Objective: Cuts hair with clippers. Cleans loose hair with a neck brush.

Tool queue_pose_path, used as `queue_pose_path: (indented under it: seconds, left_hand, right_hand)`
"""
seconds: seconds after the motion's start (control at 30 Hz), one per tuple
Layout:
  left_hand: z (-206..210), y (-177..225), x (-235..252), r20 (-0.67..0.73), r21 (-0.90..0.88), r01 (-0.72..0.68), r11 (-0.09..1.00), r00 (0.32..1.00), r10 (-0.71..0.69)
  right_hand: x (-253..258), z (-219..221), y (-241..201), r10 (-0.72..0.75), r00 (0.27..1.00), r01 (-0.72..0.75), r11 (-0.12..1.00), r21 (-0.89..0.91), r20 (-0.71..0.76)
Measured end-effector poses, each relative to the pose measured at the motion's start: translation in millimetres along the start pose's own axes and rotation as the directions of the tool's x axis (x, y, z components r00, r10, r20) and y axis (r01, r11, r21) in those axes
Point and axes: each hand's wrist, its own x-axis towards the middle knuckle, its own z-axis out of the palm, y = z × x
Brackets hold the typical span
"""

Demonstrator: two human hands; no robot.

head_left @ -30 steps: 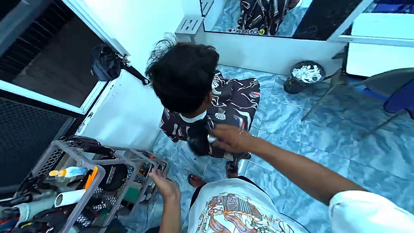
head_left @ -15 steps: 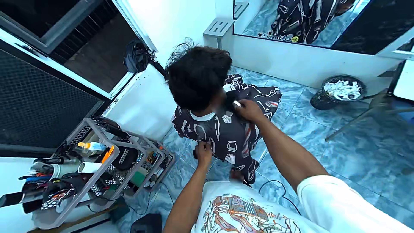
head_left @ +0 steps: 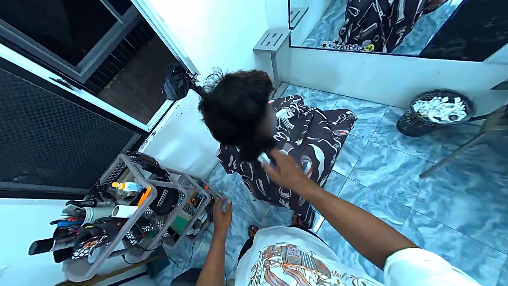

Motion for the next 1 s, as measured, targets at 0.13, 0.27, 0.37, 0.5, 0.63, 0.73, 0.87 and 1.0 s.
queue_pose_path:
  seconds: [0.13,0.27,0.37,0.5,0.63,0.73,0.87,1.0]
  left_hand:
    - [21,9,-18,0.057,0.003,0.017,1.000,0.998,-0.017]
    - [26,82,1,-0.023,0.012,-0.371,0.929,0.928,0.371]
    - [30,148,28,-0.143,0.092,-0.605,0.791,0.778,0.612]
    - [46,185,52,-0.160,0.280,-0.558,0.781,0.775,0.611]
    - [60,182,48,-0.179,0.364,-0.507,0.781,0.785,0.593]
    - [57,179,51,-0.194,0.378,-0.542,0.750,0.746,0.637]
    - [56,168,58,-0.172,0.407,-0.586,0.701,0.704,0.689]
    - [54,161,59,-0.152,0.438,-0.568,0.697,0.718,0.680]
  right_hand:
    - [12,-17,-11,0.000,0.969,0.030,0.993,0.115,-0.247]
    - [11,-18,-12,-0.059,0.996,0.061,0.998,-0.023,0.073]
    - [18,-32,-20,-0.121,0.962,0.136,0.990,0.044,-0.246]
    - [25,-44,-13,-0.174,0.978,0.175,0.985,0.004,-0.119]
    - [42,-69,3,-0.152,0.963,0.173,0.982,0.079,-0.222]
    - [44,-69,3,-0.256,0.958,0.267,0.961,0.079,-0.127]
    - [50,-72,12,-0.186,0.955,0.209,0.975,0.080,-0.230]
    - [63,-73,24,-0.056,0.962,0.078,0.994,0.071,-0.265]
